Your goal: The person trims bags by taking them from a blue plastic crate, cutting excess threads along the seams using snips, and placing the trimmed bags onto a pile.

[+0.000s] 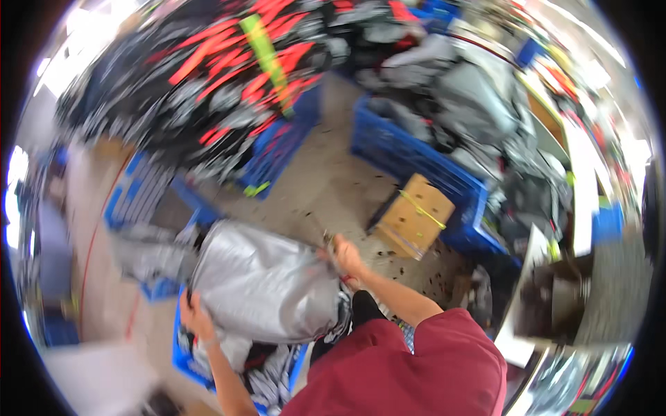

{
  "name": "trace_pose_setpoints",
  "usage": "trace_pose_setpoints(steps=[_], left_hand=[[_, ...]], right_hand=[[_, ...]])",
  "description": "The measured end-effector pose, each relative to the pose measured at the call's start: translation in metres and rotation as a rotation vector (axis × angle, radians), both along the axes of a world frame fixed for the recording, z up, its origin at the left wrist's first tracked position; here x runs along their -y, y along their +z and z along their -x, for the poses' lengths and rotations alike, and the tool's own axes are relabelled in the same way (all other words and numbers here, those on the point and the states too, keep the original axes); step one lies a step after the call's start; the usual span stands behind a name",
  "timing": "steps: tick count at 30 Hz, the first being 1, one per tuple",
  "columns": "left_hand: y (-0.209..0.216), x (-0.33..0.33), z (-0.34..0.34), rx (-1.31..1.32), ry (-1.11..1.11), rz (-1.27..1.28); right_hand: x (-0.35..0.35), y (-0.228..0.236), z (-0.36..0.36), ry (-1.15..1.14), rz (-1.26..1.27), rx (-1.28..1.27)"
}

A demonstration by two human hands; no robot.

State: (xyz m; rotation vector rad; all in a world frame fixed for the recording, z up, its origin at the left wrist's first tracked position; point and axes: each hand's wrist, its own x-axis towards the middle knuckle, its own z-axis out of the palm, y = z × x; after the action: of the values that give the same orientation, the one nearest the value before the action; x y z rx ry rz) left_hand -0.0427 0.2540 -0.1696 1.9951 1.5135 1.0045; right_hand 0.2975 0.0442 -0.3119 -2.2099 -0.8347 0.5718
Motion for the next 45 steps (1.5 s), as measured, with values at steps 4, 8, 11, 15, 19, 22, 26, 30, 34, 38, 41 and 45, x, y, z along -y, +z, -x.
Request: trace_pose_setpoints(steps=[4, 8, 11, 15, 19, 22, 26, 30, 34, 38, 41, 45], left_hand=[[0.039, -0.002, -0.075, -0.084, -0.163, -0.146], [0.131, 0.039, -0.213, -0.104, -0.550, -0.373], [0.218, 0.087, -0.318, -0.138, -0.683, -0.628], [0.371, 0.260, -0.471, 0.145, -1.004, -0.819], [0.500, 0.416, -0.491, 0.418, -1.096, -1.159], [0.512, 0.463, -0.504, 0.764, -1.403, -1.199], [0.455, 0.460, -0.557, 0.550, -1.364, -0.624], [0.334, 0.325, -0.581, 0.278, -1.424, -0.384], [0.202, 0.162, -0.502, 0.141, -1.043, 0.019], [0.008, 0.039, -0.287, 0.337, -0.396, 0.551], [-0.161, 0.023, -0.064, -0.281, 0.027, 0.571], [-0.318, 0.124, 0.090, -0.769, 0.119, 1.001]], right_hand=[[0.056, -0.013, 0.027, -0.311, 0.008, -0.479], [0.088, 0.018, -0.007, -0.505, -0.172, -0.487], [0.118, 0.074, -0.054, -0.722, -0.572, -0.457], [0.207, 0.156, -0.187, -0.925, -1.113, -0.059], [0.336, 0.297, -0.280, -0.927, -1.509, 0.313], [0.434, 0.377, -0.292, -1.186, -1.341, 0.683], [0.530, 0.364, -0.286, -1.237, -1.064, 0.985], [0.494, 0.279, -0.268, -1.019, -1.038, 0.783], [0.427, 0.215, -0.221, -0.717, -0.933, 0.283], [0.347, 0.138, -0.193, -0.376, -0.602, 0.175], [0.269, 0.108, -0.148, -0.191, -0.403, -0.073], [0.196, 0.068, -0.079, -0.137, -0.210, -0.247]])
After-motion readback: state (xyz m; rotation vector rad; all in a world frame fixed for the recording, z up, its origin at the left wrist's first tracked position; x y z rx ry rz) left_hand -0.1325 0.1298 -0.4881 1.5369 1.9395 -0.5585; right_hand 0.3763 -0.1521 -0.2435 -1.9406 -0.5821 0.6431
